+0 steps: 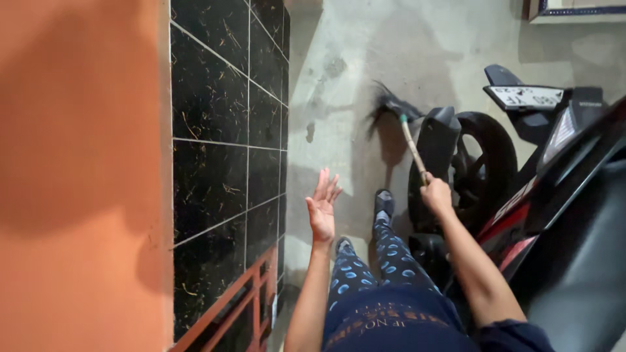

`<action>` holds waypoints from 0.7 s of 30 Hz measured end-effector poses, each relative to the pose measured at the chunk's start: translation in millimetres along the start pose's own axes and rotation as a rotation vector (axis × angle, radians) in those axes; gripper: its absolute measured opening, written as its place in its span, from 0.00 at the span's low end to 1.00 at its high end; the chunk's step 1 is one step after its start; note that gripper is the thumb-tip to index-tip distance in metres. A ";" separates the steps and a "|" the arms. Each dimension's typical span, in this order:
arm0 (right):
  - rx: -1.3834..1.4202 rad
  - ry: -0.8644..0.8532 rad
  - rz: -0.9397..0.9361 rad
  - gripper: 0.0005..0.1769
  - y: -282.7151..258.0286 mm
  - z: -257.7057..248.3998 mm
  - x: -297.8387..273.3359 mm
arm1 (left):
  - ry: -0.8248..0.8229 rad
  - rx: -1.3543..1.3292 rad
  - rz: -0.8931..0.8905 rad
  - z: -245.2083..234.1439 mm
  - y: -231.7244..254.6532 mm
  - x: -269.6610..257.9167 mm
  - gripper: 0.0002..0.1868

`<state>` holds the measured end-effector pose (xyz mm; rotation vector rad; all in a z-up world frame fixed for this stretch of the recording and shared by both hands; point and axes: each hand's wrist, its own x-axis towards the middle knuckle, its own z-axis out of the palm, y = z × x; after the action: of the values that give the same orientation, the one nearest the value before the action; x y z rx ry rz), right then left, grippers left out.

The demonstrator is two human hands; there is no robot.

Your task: The person uses a feather duster to brush dust off a wall, a motorcycle, a bicycle, a shoe rack, and several buckets.

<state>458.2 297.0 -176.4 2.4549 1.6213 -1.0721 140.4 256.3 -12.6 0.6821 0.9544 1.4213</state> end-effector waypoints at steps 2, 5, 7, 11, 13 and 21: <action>0.035 0.003 -0.104 0.30 5.9 -2.8 -11.4 | 0.026 -0.009 0.011 7.9 -3.2 6.1 0.50; 0.091 -0.034 -0.223 0.34 14.7 -4.9 -34.4 | 0.048 -0.014 0.041 15.0 -4.4 17.1 0.49; 0.135 -0.145 -0.206 0.34 19.3 -2.8 -47.5 | 0.068 -0.014 0.054 15.2 -3.8 15.9 0.49; 0.325 -0.475 -0.013 0.31 -0.2 18.5 -61.8 | 0.102 -0.012 0.066 13.4 2.4 19.8 0.50; 0.302 -0.568 -0.059 0.29 -18.8 38.0 -63.0 | 0.118 -0.005 0.074 11.4 4.5 16.6 0.50; 0.143 -0.745 -0.072 0.20 -79.0 100.7 -84.3 | 0.156 0.032 0.074 -10.9 18.0 9.3 0.51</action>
<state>320.9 229.0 -180.5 1.7040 1.4048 -1.8617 121.1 265.1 -3.5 0.6426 1.0843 1.5451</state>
